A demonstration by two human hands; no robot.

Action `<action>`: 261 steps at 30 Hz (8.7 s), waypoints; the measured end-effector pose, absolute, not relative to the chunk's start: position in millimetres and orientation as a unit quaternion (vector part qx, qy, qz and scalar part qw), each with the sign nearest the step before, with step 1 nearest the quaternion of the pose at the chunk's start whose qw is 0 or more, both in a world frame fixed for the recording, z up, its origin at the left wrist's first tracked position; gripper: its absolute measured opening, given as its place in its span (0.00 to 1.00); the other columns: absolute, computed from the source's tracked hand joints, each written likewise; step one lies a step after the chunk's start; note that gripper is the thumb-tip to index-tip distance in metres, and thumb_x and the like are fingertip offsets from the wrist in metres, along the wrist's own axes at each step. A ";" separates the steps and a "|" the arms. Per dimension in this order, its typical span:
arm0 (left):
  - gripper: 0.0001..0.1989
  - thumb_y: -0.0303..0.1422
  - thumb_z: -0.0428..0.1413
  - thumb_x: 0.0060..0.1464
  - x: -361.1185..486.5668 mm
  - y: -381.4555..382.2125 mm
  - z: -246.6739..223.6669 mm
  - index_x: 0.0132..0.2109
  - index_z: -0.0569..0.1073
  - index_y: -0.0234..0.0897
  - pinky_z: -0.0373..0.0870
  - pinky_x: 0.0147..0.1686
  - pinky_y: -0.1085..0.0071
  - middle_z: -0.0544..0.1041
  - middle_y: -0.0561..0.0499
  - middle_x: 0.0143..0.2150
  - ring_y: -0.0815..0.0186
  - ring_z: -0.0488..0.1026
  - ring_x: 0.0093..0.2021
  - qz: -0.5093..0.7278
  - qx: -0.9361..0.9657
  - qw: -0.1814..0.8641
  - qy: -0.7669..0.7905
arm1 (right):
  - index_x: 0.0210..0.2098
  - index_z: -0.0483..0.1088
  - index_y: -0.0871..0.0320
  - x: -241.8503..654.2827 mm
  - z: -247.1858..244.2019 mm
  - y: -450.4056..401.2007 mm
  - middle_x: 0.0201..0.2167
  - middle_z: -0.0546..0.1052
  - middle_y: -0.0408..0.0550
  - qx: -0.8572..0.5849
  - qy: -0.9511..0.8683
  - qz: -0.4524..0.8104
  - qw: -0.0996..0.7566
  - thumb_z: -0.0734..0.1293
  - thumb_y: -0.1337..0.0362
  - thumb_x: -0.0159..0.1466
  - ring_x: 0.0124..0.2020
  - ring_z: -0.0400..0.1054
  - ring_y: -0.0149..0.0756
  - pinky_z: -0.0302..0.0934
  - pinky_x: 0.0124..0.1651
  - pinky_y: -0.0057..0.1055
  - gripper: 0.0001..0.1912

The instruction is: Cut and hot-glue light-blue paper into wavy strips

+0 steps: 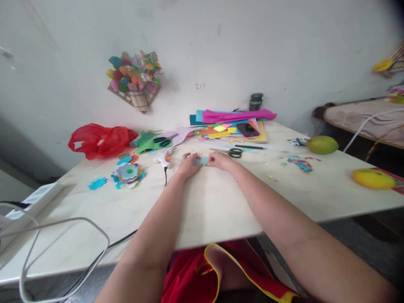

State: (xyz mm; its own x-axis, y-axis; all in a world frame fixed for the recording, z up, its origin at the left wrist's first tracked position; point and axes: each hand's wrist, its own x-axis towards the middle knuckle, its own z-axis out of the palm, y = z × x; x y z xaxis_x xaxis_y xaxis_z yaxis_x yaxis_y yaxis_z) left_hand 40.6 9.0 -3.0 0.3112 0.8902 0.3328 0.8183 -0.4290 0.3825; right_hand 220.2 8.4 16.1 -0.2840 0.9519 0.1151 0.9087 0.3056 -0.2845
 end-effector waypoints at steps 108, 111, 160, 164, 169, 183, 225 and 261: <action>0.33 0.50 0.41 0.52 1.9 3.6 11.6 0.63 0.53 0.45 0.20 0.56 0.42 0.43 0.50 0.67 0.50 0.20 0.64 0.027 0.757 -0.061 0.651 | 0.50 0.67 0.39 202.5 10.7 -1.6 0.43 0.69 0.45 -0.413 -0.908 -0.023 0.066 0.56 0.72 0.62 0.35 0.67 0.34 0.53 0.36 0.27 0.24; 0.34 0.51 0.40 0.52 5.3 4.9 8.7 0.64 0.52 0.45 0.20 0.55 0.41 0.42 0.50 0.68 0.50 0.18 0.64 0.013 0.743 -0.056 0.666 | 0.54 0.62 0.40 202.6 10.3 -2.3 0.45 0.68 0.47 -0.421 -0.905 -0.037 0.053 0.54 0.70 0.64 0.36 0.67 0.34 0.53 0.35 0.28 0.24; 0.06 0.33 0.58 0.41 -1.7 10.5 8.8 0.29 0.76 0.37 0.64 0.31 0.75 0.74 0.52 0.29 0.70 0.68 0.29 0.241 0.829 0.071 0.499 | 0.38 0.72 0.60 189.5 16.2 -11.8 0.41 0.72 0.54 -0.384 -0.906 -0.170 0.060 0.53 0.68 0.65 0.40 0.65 0.38 0.55 0.32 0.30 0.16; 0.05 0.32 0.57 0.43 -0.7 9.7 8.9 0.29 0.76 0.37 0.64 0.30 0.76 0.74 0.53 0.29 0.71 0.68 0.28 0.242 0.830 0.065 0.498 | 0.39 0.72 0.59 190.1 15.0 -10.7 0.41 0.71 0.53 -0.398 -0.902 -0.153 0.067 0.53 0.67 0.65 0.38 0.65 0.37 0.55 0.33 0.30 0.16; 0.05 0.30 0.56 0.43 1.5 7.8 10.6 0.29 0.76 0.37 0.64 0.30 0.76 0.75 0.53 0.29 0.70 0.68 0.29 0.237 0.829 0.052 0.504 | 0.38 0.72 0.60 188.9 19.6 -14.6 0.43 0.71 0.54 -0.400 -0.900 -0.157 0.069 0.52 0.68 0.66 0.42 0.64 0.38 0.55 0.34 0.30 0.17; 0.07 0.32 0.56 0.46 6.9 2.1 16.9 0.33 0.78 0.41 0.65 0.41 0.70 0.76 0.50 0.37 0.63 0.70 0.41 0.214 0.855 -0.018 0.472 | 0.40 0.71 0.63 185.2 18.7 -14.3 0.42 0.71 0.58 -0.413 -0.898 -0.142 0.057 0.52 0.69 0.66 0.43 0.63 0.39 0.55 0.36 0.31 0.17; 0.05 0.30 0.56 0.45 10.3 1.3 15.5 0.31 0.76 0.36 0.64 0.34 0.74 0.74 0.50 0.33 0.68 0.70 0.33 0.223 0.846 0.016 0.484 | 0.40 0.72 0.54 186.3 7.5 0.6 0.41 0.71 0.50 -0.468 -0.872 -0.101 0.105 0.54 0.64 0.65 0.41 0.66 0.36 0.54 0.34 0.29 0.15; 0.05 0.27 0.57 0.41 -3.4 12.0 8.6 0.29 0.76 0.35 0.65 0.33 0.75 0.75 0.52 0.29 0.70 0.69 0.30 0.273 0.837 0.072 0.469 | 0.39 0.72 0.54 182.3 10.6 -3.5 0.42 0.73 0.47 -0.473 -0.872 -0.053 0.116 0.56 0.65 0.64 0.40 0.67 0.35 0.54 0.34 0.27 0.14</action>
